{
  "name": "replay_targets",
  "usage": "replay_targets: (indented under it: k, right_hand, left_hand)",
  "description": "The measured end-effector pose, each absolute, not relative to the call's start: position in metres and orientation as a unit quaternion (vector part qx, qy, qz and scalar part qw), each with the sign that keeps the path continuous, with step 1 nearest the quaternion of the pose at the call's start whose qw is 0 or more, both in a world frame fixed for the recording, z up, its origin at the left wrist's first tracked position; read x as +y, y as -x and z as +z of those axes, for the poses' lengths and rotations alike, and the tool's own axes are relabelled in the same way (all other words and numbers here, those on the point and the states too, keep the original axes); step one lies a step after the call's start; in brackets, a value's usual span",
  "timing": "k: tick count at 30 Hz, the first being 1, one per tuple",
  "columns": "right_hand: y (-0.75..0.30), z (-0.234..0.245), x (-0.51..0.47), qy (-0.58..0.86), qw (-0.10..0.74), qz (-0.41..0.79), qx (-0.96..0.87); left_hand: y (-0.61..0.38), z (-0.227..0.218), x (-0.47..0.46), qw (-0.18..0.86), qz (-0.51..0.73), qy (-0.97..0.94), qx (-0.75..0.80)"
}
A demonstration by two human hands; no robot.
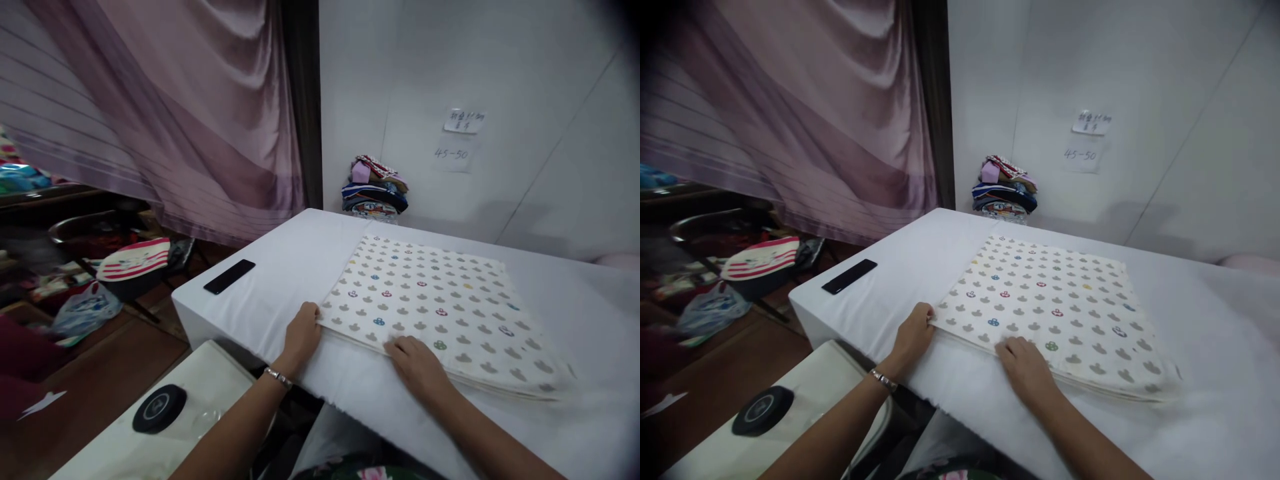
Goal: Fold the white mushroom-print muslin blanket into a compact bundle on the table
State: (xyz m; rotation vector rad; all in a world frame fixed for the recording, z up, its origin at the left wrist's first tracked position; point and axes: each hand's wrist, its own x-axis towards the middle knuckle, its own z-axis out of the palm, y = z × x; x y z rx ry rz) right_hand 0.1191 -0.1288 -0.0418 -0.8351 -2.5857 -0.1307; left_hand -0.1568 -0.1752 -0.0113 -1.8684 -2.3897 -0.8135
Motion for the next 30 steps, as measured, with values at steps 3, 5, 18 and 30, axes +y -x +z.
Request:
replay_targets:
  k: [3,5,18,30]
  right_hand:
    - [-0.117,-0.043,-0.129,0.306,0.195,-0.044,-0.931]
    - [-0.117,-0.043,-0.130,0.307,0.192,-0.045,-0.931]
    - [-0.111,-0.039,-0.131,0.320,0.206,-0.060,-0.923]
    - [-0.262,-0.036,-0.144,0.391,0.259,-0.082,-0.879]
  left_hand:
    - [0.158,-0.013,-0.177,0.002,-0.260,0.639,-0.724]
    - [0.160,-0.012,-0.177,-0.018,-0.255,0.653,-0.713]
    - [0.138,0.006,-0.163,0.033,-0.233,0.756,-0.611]
    - [0.123,-0.056,-0.133,0.102,-0.137,0.849,-0.501]
